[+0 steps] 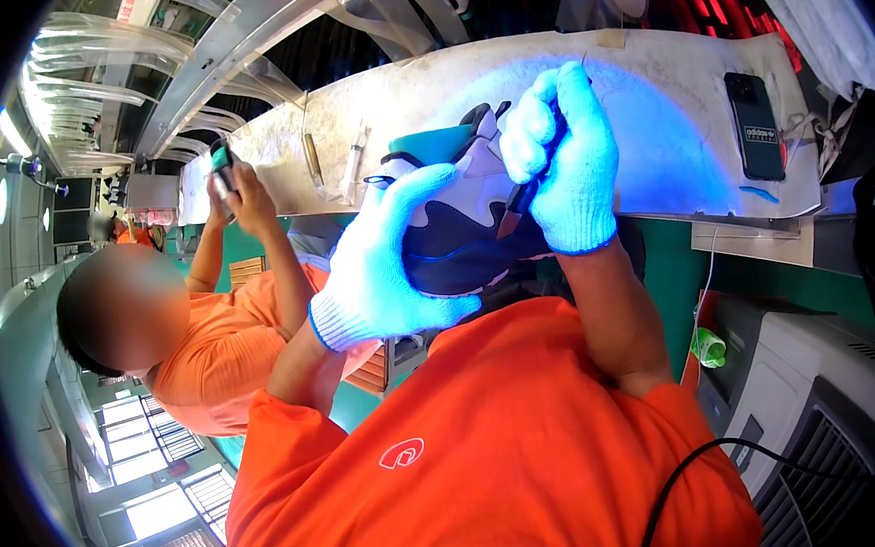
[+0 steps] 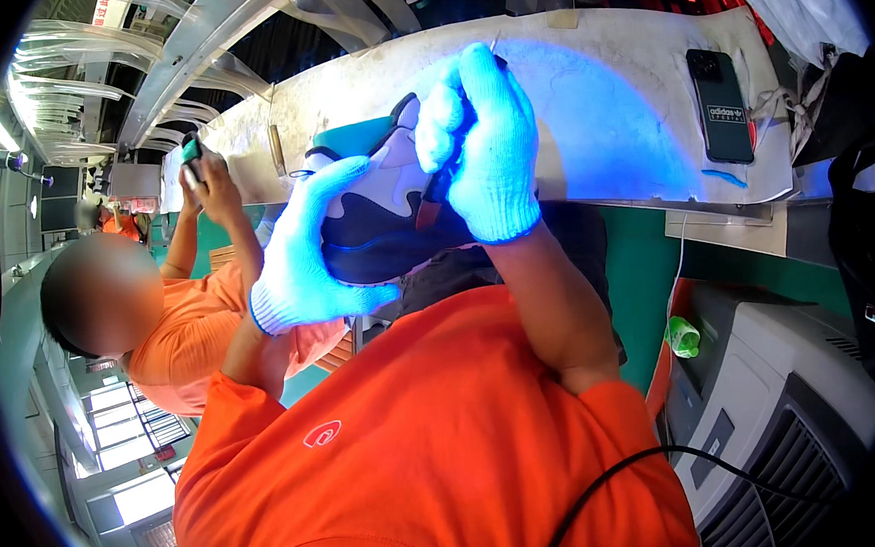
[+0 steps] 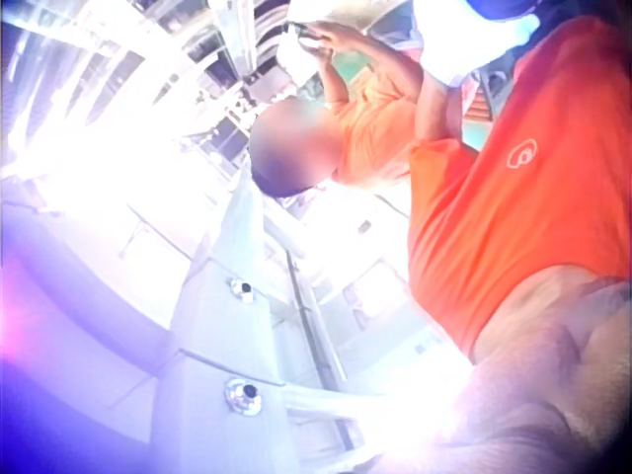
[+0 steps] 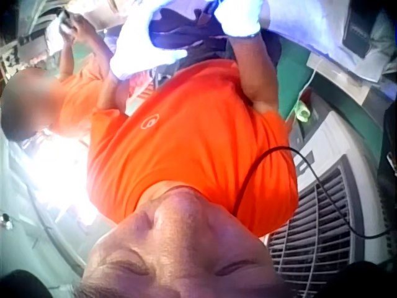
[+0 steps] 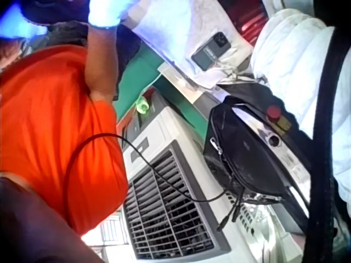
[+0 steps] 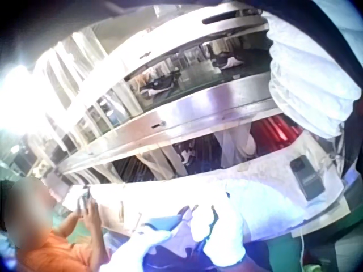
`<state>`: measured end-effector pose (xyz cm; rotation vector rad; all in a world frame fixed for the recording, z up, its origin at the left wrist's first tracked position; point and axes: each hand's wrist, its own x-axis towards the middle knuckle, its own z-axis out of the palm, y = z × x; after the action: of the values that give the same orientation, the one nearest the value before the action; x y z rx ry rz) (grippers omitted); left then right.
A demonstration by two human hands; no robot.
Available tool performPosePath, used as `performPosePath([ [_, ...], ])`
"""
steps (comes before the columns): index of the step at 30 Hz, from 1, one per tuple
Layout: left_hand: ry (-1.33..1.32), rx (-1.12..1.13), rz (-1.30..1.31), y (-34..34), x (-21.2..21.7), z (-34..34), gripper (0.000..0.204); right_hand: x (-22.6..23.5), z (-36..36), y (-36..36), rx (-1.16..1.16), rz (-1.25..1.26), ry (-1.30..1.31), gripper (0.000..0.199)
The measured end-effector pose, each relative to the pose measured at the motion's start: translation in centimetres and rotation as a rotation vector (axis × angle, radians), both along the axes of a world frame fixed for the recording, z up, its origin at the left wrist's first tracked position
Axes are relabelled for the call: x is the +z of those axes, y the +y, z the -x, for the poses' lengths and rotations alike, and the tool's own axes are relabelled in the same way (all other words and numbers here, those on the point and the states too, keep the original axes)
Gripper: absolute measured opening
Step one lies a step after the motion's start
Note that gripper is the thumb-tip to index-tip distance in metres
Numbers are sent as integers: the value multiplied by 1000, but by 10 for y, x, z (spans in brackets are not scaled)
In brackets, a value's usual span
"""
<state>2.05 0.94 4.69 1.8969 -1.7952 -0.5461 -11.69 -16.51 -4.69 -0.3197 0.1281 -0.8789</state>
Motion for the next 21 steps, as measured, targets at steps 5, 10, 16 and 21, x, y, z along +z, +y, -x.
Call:
performPosePath([
  [5,-63,-66,54,-3,2,2,111,1,-6,2,184,-101,-382,45],
  [10,-77,-49,53,-3,-2,1,109,-4,-6,1,191,-150,-486,45],
  [16,-49,-48,14,-5,8,13,110,37,-7,13,103,34,-103,38],
  [21,-76,-69,16,-9,14,20,105,33,9,10,204,-86,-370,40],
])
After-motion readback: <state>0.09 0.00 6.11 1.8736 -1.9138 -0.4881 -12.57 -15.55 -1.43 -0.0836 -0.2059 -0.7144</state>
